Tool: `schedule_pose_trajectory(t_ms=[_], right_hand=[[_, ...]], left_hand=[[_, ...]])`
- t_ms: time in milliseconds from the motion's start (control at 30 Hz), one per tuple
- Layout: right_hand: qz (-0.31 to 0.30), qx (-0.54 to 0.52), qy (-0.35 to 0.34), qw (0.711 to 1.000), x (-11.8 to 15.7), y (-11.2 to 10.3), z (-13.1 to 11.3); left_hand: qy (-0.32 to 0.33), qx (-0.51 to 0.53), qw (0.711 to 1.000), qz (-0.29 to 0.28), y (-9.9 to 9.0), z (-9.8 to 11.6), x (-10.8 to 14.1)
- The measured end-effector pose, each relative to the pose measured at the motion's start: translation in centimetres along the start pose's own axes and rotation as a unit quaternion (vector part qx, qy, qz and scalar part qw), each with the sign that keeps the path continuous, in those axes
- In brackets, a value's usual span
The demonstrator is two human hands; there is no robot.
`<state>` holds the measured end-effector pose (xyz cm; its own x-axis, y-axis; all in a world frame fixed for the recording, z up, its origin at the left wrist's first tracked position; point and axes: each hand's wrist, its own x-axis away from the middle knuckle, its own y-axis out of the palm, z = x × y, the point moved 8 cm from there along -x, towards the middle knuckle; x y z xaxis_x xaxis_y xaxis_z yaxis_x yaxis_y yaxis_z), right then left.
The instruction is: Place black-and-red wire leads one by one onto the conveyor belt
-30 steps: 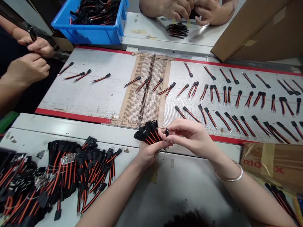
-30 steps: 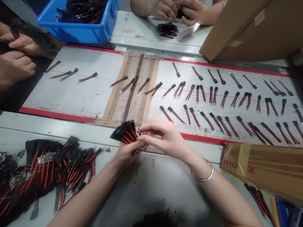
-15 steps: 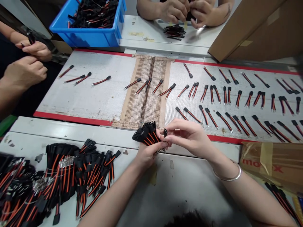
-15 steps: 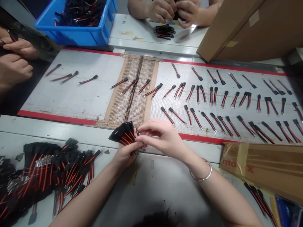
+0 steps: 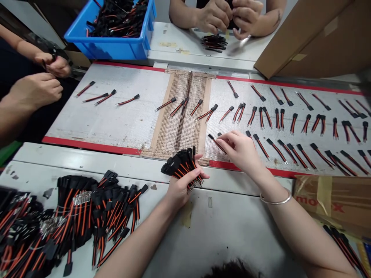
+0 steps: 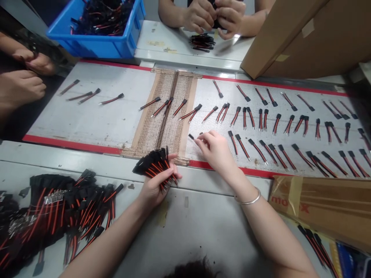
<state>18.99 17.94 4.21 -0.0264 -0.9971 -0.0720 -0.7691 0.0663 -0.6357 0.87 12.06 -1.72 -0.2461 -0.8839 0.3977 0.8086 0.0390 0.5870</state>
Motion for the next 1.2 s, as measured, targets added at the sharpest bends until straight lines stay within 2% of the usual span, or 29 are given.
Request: schedule_pose_trajectory(t_ms=[33,100,167,233,367,567,700,800,1200], right_hand=[[-0.005,0.005,-0.004,1.000,0.1,0.1,-0.1],[-0.075,-0.069,0.004,0.995,0.6,1.2,-0.6],[-0.165,-0.182,0.010,0.969,1.6,2.7,-1.9],[-0.201,-0.257,0.006,0.945,2.4,3.3,-3.5],[-0.183,-0.286,-0.011,0.940,3.1,3.4,-5.2],[-0.176,-0.309,-0.030,0.934,3.2,3.1,-5.7],[-0.152,-0.274,-0.083,0.946,3.3,2.6,-6.2],[-0.147,-0.257,-0.103,0.949,3.5,2.5,-6.5],[-0.144,-0.261,-0.087,0.950,3.5,2.6,-6.4]], left_hand=[[-0.003,-0.010,1.000,-0.007,0.0,-0.1,0.1],[-0.007,-0.020,1.000,-0.012,-0.1,-0.2,0.1],[-0.010,-0.025,0.999,-0.019,-0.1,-0.3,0.1],[-0.011,-0.031,0.999,-0.027,-0.1,-0.5,0.0],[-0.007,-0.039,0.998,-0.049,0.0,-0.8,-0.2],[0.010,-0.054,0.995,-0.088,0.6,-0.5,0.1],[0.009,-0.031,0.998,-0.055,0.5,-0.2,0.2],[0.008,-0.016,0.999,-0.050,0.8,-0.1,0.2],[-0.003,0.006,1.000,-0.029,0.2,-0.5,0.1]])
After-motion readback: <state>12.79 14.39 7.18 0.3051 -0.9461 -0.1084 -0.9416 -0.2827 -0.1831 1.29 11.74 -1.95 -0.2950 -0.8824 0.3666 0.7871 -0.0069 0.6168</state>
